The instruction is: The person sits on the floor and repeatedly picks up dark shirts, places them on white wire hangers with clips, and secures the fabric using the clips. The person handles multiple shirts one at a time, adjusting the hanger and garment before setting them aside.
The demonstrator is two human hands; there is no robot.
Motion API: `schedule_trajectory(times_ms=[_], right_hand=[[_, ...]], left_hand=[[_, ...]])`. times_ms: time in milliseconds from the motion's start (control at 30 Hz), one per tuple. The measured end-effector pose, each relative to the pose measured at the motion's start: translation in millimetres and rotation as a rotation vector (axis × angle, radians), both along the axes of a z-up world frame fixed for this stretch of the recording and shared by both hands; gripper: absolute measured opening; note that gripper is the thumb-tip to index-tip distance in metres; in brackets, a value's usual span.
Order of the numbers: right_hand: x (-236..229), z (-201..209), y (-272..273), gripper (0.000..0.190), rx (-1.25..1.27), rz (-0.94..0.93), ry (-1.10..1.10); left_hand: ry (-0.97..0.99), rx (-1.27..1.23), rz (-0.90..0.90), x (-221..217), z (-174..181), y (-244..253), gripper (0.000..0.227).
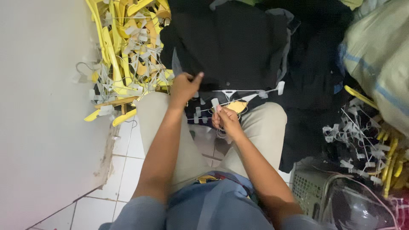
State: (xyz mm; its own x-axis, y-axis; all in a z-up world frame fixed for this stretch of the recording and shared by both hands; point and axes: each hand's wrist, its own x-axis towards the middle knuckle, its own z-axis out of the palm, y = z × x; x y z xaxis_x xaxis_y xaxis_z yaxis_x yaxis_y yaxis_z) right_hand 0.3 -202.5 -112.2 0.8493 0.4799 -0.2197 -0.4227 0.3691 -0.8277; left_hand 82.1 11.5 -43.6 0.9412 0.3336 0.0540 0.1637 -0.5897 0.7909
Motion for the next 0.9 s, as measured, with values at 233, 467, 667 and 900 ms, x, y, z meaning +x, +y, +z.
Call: schedule_trajectory(times_ms=[233,467,667,900], right_hand=[[-5,-1,10,0.046,-0.008,-0.063,0.031],[7,7,34,0.045,-0.087,-0.108,0.050],[8,0,68,0.045,-0.043,-0.045,0.075],[17,0,69,0.046,-0.022,-0.037,0.122]], left_hand=[[0.099,0.008,-0.049,-8,-30,-15,0.031],[-0.202,-0.233,-0.026,-8,-96,11,0.020],[0.010,-0.839,0.116,-7,-122,33,0.010],[0.132,-0.657,0.130,-20,-84,17,0.044]])
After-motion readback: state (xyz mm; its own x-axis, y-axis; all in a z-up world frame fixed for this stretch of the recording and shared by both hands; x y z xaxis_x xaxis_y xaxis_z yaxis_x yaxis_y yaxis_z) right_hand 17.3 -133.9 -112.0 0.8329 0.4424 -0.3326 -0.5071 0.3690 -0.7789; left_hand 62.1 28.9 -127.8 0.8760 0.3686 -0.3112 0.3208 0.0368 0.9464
